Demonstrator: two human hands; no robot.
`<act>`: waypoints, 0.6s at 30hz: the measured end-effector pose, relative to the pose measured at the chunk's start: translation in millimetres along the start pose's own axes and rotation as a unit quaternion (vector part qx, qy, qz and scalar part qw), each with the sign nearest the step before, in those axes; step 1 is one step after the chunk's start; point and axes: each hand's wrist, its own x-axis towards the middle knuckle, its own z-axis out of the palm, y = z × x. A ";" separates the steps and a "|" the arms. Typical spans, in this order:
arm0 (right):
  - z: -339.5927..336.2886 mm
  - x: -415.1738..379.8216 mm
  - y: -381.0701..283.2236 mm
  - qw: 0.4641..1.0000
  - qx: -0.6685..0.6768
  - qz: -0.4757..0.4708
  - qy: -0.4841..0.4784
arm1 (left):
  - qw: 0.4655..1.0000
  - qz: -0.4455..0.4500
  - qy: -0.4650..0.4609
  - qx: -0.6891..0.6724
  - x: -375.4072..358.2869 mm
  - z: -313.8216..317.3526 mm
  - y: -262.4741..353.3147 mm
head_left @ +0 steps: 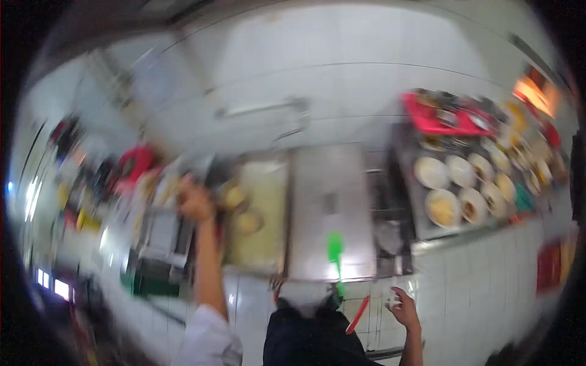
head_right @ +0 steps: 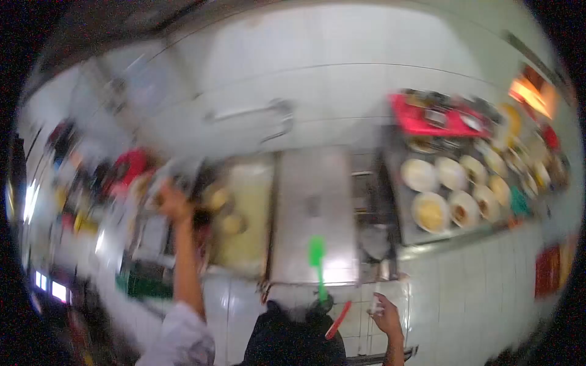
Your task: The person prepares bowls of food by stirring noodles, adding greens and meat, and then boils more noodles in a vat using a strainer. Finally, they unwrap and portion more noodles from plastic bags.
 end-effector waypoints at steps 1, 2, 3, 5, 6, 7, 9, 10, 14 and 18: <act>1.9 3.9 3.6 0.998 -0.018 -0.021 -0.055 | 0.937 0.151 0.155 0.273 4.2 77.4 -19.9; 1.4 4.0 20.6 0.998 -0.019 -0.043 -0.048 | 0.873 0.193 0.232 0.382 5.1 136.8 -34.2; 2.0 9.3 30.3 0.997 -0.015 -0.064 -0.027 | 0.850 0.199 0.255 0.415 5.1 161.6 -38.6; 1.9 11.8 35.0 0.996 -0.016 -0.085 -0.028 | 0.830 0.210 0.269 0.441 -0.7 197.1 -52.4; -2.2 10.8 37.0 0.996 -0.012 -0.090 -0.011 | 0.812 0.212 0.252 0.481 -6.7 208.4 -56.9; -3.9 13.1 35.8 0.996 -0.021 -0.090 -0.015 | 0.795 0.204 0.240 0.519 -10.0 209.2 -56.4; -10.1 21.8 46.2 0.994 0.035 -0.101 0.002 | 0.721 0.232 0.183 0.627 -28.1 184.0 -48.3; -15.5 22.0 43.2 0.994 0.032 -0.106 0.000 | 0.634 0.247 0.118 0.723 -37.9 172.6 -47.1; -27.0 25.8 38.3 0.987 0.110 -0.118 -0.011 | 0.622 0.255 0.151 0.725 -85.7 200.2 -52.6; -40.9 20.9 44.1 0.989 0.026 -0.147 0.006 | 0.711 0.217 0.113 0.659 -142.3 262.5 -68.4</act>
